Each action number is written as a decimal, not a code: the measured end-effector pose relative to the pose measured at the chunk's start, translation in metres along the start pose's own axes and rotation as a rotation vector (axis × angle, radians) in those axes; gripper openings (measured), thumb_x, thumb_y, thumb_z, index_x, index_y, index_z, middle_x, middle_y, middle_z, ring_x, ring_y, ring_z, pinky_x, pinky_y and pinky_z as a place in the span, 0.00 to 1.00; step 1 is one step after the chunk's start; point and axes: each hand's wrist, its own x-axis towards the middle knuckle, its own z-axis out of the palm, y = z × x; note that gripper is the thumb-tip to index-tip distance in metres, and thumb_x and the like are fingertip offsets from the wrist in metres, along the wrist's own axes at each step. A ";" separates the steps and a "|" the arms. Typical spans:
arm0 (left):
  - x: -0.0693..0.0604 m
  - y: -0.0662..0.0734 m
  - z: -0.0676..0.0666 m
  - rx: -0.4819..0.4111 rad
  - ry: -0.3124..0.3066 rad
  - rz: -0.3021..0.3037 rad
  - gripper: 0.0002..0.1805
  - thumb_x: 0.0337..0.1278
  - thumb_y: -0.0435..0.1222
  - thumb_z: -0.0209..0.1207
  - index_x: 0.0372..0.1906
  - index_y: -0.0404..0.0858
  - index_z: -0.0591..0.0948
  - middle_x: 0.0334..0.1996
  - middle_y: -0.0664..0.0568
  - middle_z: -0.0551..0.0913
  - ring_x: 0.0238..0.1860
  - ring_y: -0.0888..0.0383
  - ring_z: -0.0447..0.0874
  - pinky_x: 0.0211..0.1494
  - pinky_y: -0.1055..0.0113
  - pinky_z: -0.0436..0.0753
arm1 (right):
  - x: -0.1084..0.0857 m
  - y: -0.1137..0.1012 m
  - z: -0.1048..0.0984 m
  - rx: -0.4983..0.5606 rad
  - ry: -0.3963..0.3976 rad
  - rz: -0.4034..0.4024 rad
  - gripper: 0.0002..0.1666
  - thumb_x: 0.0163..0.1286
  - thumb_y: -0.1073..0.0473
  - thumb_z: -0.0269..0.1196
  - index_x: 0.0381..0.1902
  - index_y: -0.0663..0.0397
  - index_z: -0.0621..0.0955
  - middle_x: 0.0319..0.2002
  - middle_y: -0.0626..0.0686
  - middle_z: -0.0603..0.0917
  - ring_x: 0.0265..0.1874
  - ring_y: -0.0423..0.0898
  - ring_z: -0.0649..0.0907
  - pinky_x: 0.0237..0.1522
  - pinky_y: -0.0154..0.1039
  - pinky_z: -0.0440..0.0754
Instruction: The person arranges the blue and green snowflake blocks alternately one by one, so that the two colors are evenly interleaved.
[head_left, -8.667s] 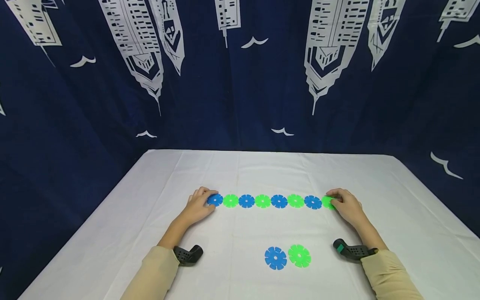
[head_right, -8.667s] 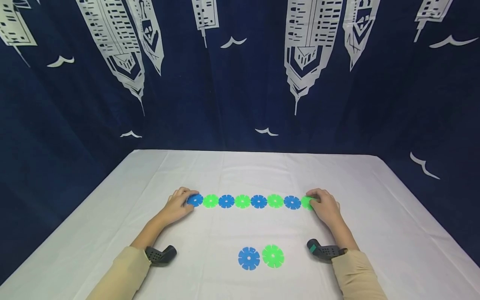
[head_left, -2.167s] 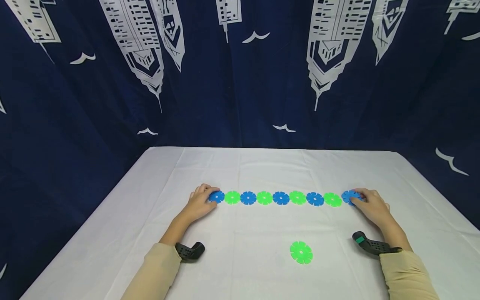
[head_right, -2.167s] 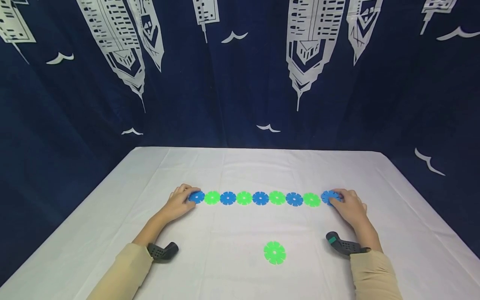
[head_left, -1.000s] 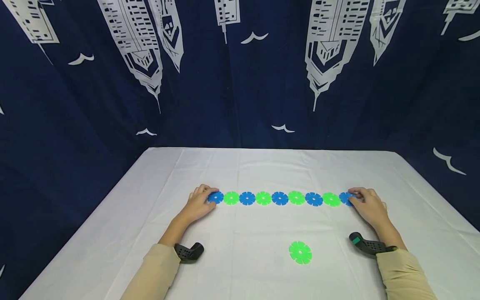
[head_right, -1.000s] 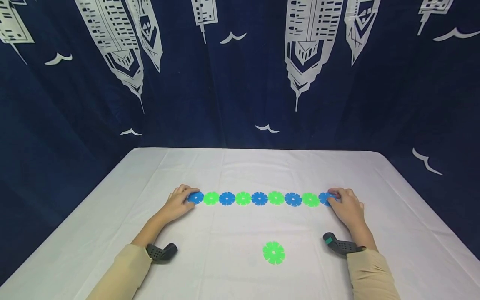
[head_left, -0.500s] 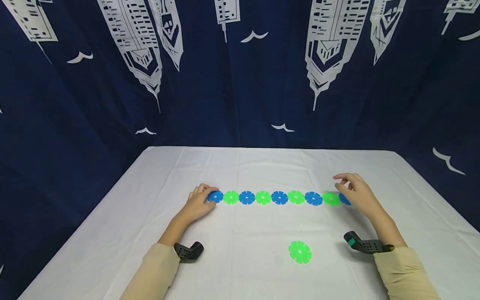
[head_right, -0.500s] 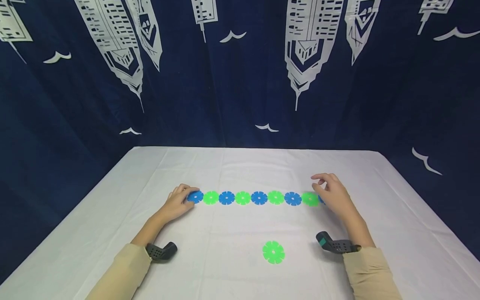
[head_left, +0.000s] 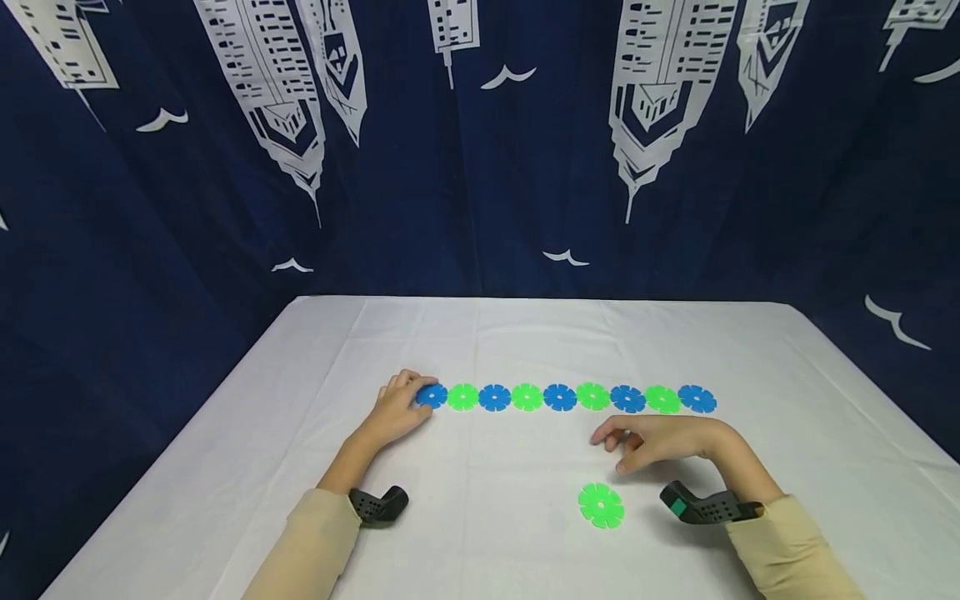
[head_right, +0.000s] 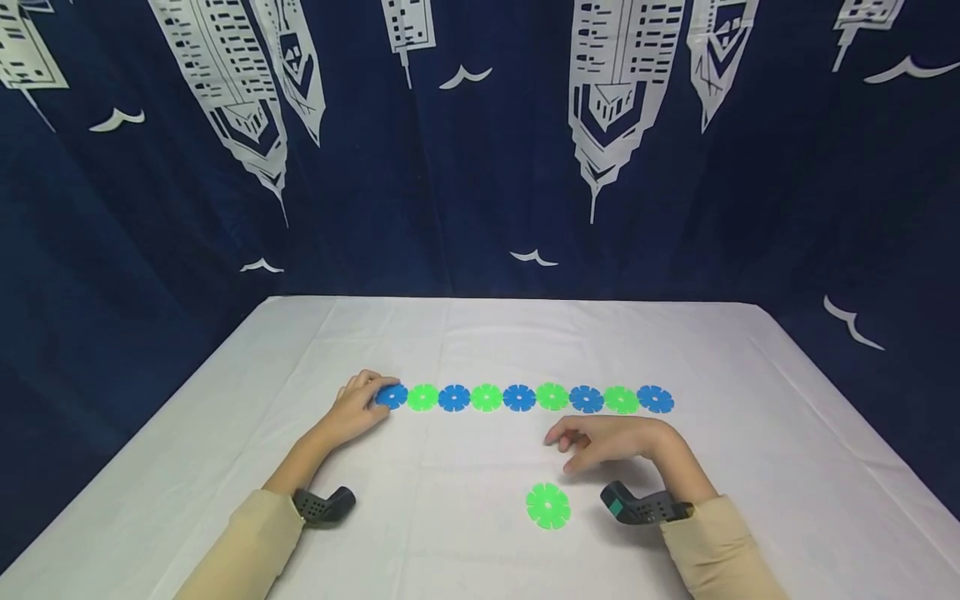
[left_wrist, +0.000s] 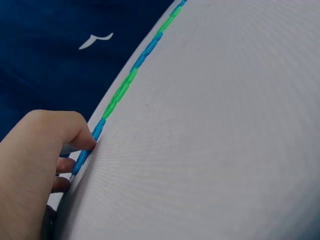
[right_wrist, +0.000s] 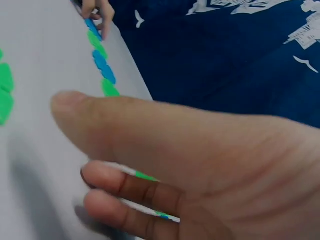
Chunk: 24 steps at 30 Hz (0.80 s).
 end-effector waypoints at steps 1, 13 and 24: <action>-0.001 0.000 0.000 0.000 0.000 -0.005 0.25 0.47 0.39 0.55 0.56 0.43 0.74 0.51 0.45 0.70 0.53 0.50 0.66 0.52 0.55 0.62 | 0.002 0.000 0.003 0.008 -0.026 -0.012 0.28 0.55 0.56 0.63 0.54 0.55 0.70 0.41 0.53 0.70 0.34 0.40 0.71 0.36 0.30 0.68; 0.001 0.000 0.002 0.003 -0.009 0.016 0.25 0.47 0.39 0.54 0.56 0.43 0.74 0.51 0.46 0.70 0.54 0.49 0.65 0.53 0.54 0.62 | 0.002 -0.007 0.030 -0.171 -0.015 -0.013 0.43 0.41 0.55 0.69 0.57 0.35 0.64 0.46 0.48 0.63 0.48 0.43 0.62 0.51 0.46 0.64; -0.001 0.001 -0.002 0.004 -0.019 0.010 0.25 0.48 0.39 0.55 0.57 0.42 0.74 0.51 0.45 0.70 0.54 0.49 0.65 0.53 0.55 0.61 | -0.002 -0.002 0.042 -0.212 0.087 -0.120 0.28 0.50 0.46 0.66 0.51 0.34 0.71 0.45 0.42 0.68 0.51 0.38 0.63 0.51 0.55 0.58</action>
